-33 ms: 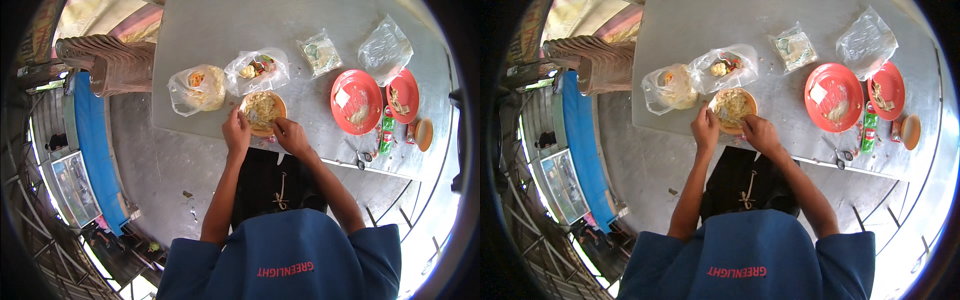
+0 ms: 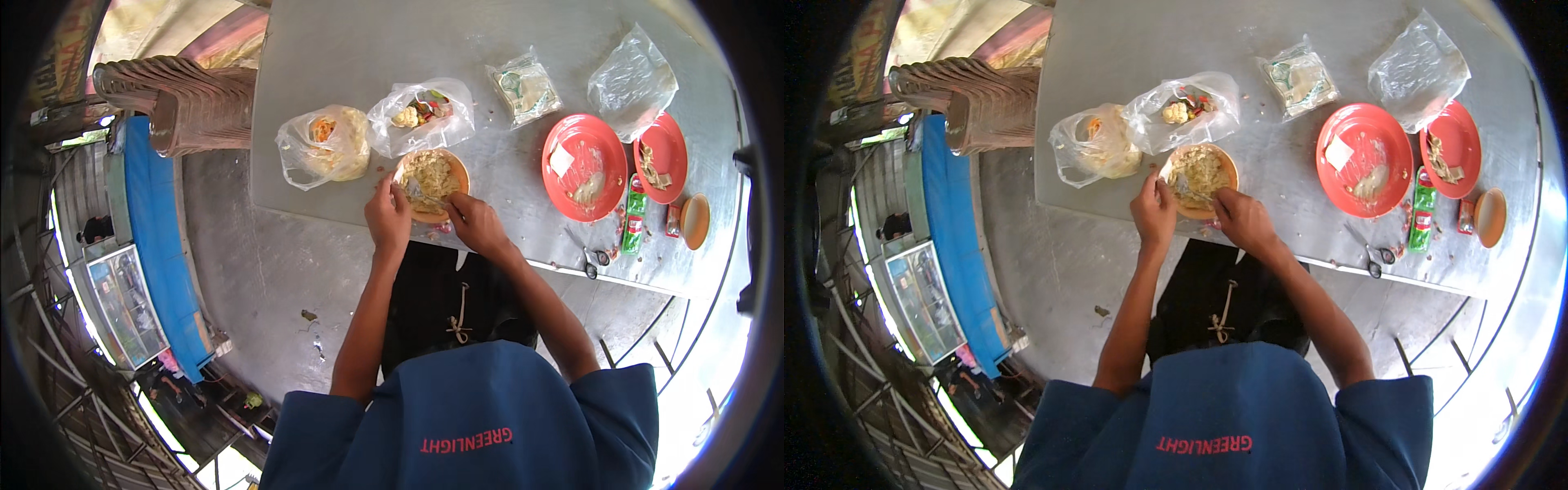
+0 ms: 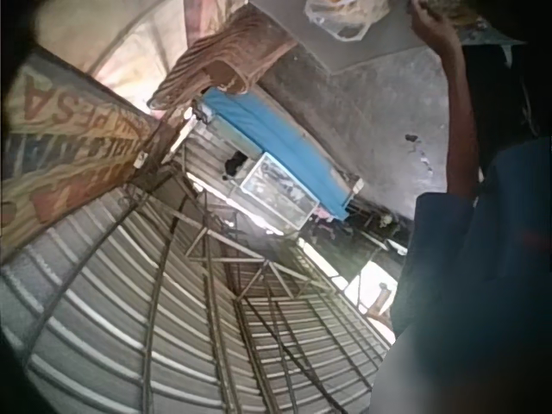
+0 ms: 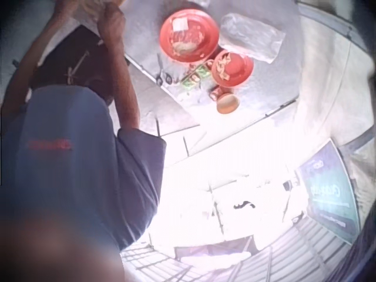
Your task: The person assembles small food parcels by placing a filling onto thin wrappers, folding them, and trimming the edges with scissors. The finished parcels are placed on a red plate on the table.
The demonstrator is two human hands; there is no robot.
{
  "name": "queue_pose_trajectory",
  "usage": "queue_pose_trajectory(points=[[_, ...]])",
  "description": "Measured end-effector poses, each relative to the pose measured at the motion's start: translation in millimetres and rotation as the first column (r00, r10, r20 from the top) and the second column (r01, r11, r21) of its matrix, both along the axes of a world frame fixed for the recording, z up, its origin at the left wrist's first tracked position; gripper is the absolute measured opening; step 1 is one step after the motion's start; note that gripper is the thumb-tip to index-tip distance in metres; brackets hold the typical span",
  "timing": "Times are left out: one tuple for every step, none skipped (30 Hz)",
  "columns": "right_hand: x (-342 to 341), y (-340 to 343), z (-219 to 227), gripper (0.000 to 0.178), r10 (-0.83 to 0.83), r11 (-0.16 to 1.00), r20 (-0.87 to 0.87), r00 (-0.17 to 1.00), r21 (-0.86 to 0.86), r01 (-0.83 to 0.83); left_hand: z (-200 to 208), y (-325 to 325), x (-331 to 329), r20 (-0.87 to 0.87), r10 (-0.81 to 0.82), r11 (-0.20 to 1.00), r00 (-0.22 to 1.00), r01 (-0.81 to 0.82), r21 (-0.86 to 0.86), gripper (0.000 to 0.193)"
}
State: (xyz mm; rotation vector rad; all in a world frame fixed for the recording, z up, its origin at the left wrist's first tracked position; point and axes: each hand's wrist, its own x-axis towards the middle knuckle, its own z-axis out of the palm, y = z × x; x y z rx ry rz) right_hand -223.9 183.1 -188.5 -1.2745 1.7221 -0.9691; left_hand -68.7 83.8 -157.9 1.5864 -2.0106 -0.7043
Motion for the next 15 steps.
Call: queue_pose_trajectory(points=[[-1, -1, -2, 0.014, -0.003, 1.0, 0.033, 0.999, -0.005, 0.003, 1, 3, 0, 0.009, 0.007, 1.0, 1.0, -0.007, 0.006, 0.028], [0, -1, -4, 0.013, -0.006, 1.0, 0.062, 0.998, -0.022, 0.007, 0, 4, -1, 0.021, 0.004, 1.0, 1.0, -0.003, -0.015, 0.028], [1, 1, -6, 0.011, -0.005, 0.999, 0.089, 0.996, -0.038, 0.009, -1, 6, -2, 0.032, 0.004, 0.999, 0.999, -0.002, -0.034, 0.028], [0, 1, -8, 0.011, 0.004, 1.0, 0.108, 0.994, -0.023, -0.002, -1, 8, -3, 0.054, 0.015, 1.0, 0.998, -0.014, -0.023, 0.028], [-3, -1, -11, 0.011, 0.015, 1.0, 0.121, 0.992, -0.011, -0.014, -2, 11, -3, 0.047, 0.033, 0.999, 0.998, -0.031, -0.044, 0.028], [-6, -2, -12, 0.011, 0.025, 1.0, 0.134, 0.991, -0.006, -0.024, -2, 13, -4, 0.057, 0.038, 0.998, 0.998, -0.035, -0.051, 0.028], [-8, -2, -13, 0.011, 0.051, 0.998, 0.142, 0.989, 0.023, -0.055, -3, 15, -4, 0.068, 0.046, 0.998, 0.997, -0.043, -0.051, 0.028], [-12, -4, -14, 0.011, 0.079, 0.995, 0.15, 0.986, 0.04, -0.086, -3, 15, -5, 0.075, 0.056, 0.997, 0.996, -0.052, -0.059, 0.028], [-16, -7, -15, 0.011, 0.106, 0.992, 0.153, 0.983, 0.051, -0.115, -4, 16, -6, 0.08, 0.058, 0.996, 0.995, -0.052, -0.078, 0.028], [-19, -9, -15, 0.011, 0.125, 0.988, 0.173, 0.977, 0.07, -0.138, -3, 17, -7, 0.085, 0.059, 0.994, 0.995, -0.05, -0.102, 0.028], [-22, -10, -14, 0.013, 0.143, 0.983, 0.191, 0.971, 0.083, -0.161, -3, 19, -7, 0.092, 0.059, 0.991, 0.994, -0.047, -0.124, 0.027], [-22, -11, -13, 0.016, 0.16, 0.976, 0.213, 0.964, 0.111, -0.186, -2, 20, -8, 0.089, 0.074, 0.992, 0.993, -0.064, -0.111, 0.027], [-23, -12, -12, 0.016, 0.163, 0.977, 0.224, 0.961, 0.102, -0.189, 0, 22, -9, 0.086, 0.086, 0.992, 0.993, -0.077, -0.098, 0.026], [-25, -12, -12, 0.016, 0.162, 0.975, 0.235, 0.958, 0.109, -0.191, 1, 23, -10, 0.083, 0.095, 0.993, 0.992, -0.089, -0.075, 0.025], [-26, -11, -11, 0.016, 0.159, 0.974, 0.258, 0.953, 0.117, -0.194, 3, 25, -10, 0.094, 0.083, 0.993, 0.992, -0.075, -0.092, 0.026]])
